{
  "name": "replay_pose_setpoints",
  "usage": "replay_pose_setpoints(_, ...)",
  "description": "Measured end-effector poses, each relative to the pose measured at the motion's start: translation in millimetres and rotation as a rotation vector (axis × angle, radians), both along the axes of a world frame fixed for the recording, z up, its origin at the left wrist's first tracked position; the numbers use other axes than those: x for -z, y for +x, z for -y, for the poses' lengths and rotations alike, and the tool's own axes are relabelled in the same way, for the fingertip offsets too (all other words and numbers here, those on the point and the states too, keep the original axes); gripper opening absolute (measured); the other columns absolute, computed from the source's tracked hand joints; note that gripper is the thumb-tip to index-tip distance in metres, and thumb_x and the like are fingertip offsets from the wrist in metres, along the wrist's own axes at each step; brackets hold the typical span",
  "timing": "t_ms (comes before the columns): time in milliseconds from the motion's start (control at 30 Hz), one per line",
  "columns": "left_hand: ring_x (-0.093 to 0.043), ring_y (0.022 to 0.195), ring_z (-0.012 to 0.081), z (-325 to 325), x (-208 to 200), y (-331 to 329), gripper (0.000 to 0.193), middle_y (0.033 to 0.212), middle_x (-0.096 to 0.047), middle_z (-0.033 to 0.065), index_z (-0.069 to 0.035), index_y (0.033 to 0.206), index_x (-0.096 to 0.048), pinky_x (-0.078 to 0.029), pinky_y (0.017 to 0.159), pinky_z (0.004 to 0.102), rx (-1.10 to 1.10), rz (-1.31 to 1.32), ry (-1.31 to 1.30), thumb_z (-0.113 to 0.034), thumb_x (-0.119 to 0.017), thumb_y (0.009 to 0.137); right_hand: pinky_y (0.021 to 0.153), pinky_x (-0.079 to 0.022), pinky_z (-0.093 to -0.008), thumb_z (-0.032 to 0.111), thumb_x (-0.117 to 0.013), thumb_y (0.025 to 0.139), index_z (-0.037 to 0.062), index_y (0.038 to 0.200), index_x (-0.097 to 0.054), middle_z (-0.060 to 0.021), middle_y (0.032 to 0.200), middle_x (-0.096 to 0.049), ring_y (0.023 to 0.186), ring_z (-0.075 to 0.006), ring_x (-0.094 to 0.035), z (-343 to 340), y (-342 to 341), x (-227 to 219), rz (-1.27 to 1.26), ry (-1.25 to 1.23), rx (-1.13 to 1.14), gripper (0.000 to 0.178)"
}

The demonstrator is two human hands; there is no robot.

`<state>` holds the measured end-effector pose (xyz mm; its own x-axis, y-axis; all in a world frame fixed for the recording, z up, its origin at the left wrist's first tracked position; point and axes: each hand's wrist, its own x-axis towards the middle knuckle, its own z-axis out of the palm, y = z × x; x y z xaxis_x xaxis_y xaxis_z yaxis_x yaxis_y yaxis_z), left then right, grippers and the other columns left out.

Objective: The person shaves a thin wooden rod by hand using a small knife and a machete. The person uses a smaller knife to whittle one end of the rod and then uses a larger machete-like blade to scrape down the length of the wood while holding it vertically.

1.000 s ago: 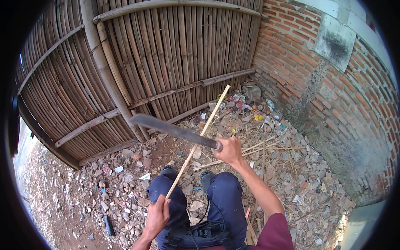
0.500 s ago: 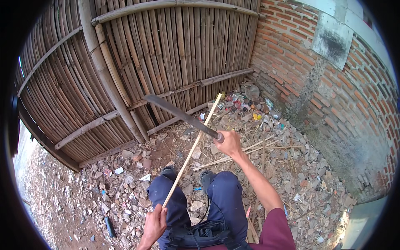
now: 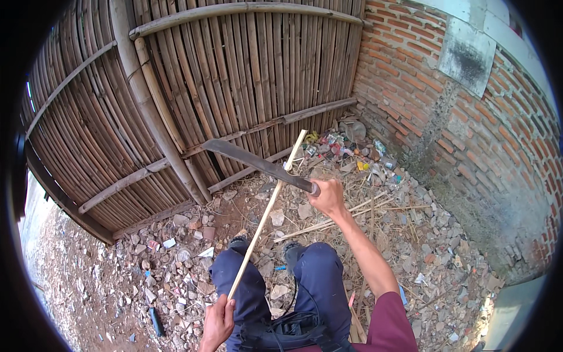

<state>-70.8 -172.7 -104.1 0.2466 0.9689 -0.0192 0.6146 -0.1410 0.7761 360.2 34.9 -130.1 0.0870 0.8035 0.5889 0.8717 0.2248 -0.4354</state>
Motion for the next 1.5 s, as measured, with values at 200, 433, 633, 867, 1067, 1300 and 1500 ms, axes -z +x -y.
replay_pose_setpoints(200,-0.06,0.061,0.0522,-12,4,3,0.024,0.065,-0.057,0.026,-0.003,0.09,-0.051,-0.042,0.052,0.0548,0.041,0.025,-0.048,-0.016,-0.06,0.108,0.049,-0.047,-0.0412,0.017,-0.074,0.074,0.0137,0.072,-0.069,-0.0052,0.054,-0.06,0.046,-0.0222,-0.06,23,-40,-5,0.294,0.251,-0.297,0.007)
replay_pose_setpoints(433,-0.056,0.058,0.0484,4,9,4,0.028,0.063,-0.054,0.0227,-0.003,0.087,-0.05,-0.04,0.055,0.0522,0.076,-0.016,0.062,-0.017,-0.058,0.11,0.046,-0.044,-0.0348,0.017,-0.074,0.087,0.0105,0.076,-0.072,0.0019,0.053,-0.059,0.045,-0.0116,-0.054,-27,34,13,-0.12,0.002,0.117,0.013)
replay_pose_setpoints(633,-0.056,0.059,0.0497,-1,8,1,0.027,0.064,-0.053,0.0241,-0.003,0.087,-0.05,-0.04,0.055,0.0532,0.056,-0.005,-0.09,-0.016,-0.058,0.109,0.047,-0.046,-0.0338,0.015,-0.076,0.084,0.0132,0.081,-0.076,0.0002,0.057,-0.067,0.045,-0.0136,-0.057,1,-7,17,0.134,0.174,-0.135,0.003)
replay_pose_setpoints(867,-0.059,0.057,0.0519,6,22,-9,0.025,0.059,-0.052,0.0267,-0.004,0.089,-0.049,-0.041,0.05,0.0556,0.075,-0.038,0.016,-0.015,-0.059,0.109,0.052,-0.05,-0.0358,0.014,-0.073,0.083,0.0121,0.083,-0.077,-0.005,0.057,-0.064,0.049,-0.018,-0.06,-24,39,10,-0.077,-0.102,0.126,0.004)
replay_pose_setpoints(1067,-0.053,0.057,0.0504,-8,14,-6,0.026,0.061,-0.049,0.024,-0.003,0.088,-0.048,-0.038,0.053,0.0535,0.044,-0.038,-0.069,-0.015,-0.056,0.11,0.051,-0.051,-0.0343,0.014,-0.072,0.08,0.0154,0.08,-0.076,-0.0014,0.057,-0.066,0.048,-0.017,-0.063,-11,0,14,0.092,-0.019,-0.066,0.004)
replay_pose_setpoints(1300,-0.058,0.057,0.0514,8,15,-12,0.025,0.059,-0.052,0.0254,-0.004,0.089,-0.048,-0.04,0.052,0.0554,0.03,-0.09,-0.005,-0.015,-0.059,0.108,0.059,-0.055,-0.0429,0.021,-0.072,0.083,0.0103,0.082,-0.076,-0.0098,0.065,-0.071,0.059,-0.0255,-0.07,-40,51,2,-0.154,-0.161,0.226,0.012)
replay_pose_setpoints(1500,-0.057,0.06,0.0526,-11,8,-1,0.025,0.062,-0.053,0.0269,-0.003,0.089,-0.05,-0.04,0.053,0.0547,0.06,-0.02,-0.044,-0.014,-0.059,0.109,0.056,-0.051,-0.0421,0.019,-0.072,0.081,0.0099,0.084,-0.079,-0.0101,0.063,-0.069,0.052,-0.0267,-0.064,-27,24,9,-0.037,-0.033,0.133,0.013)
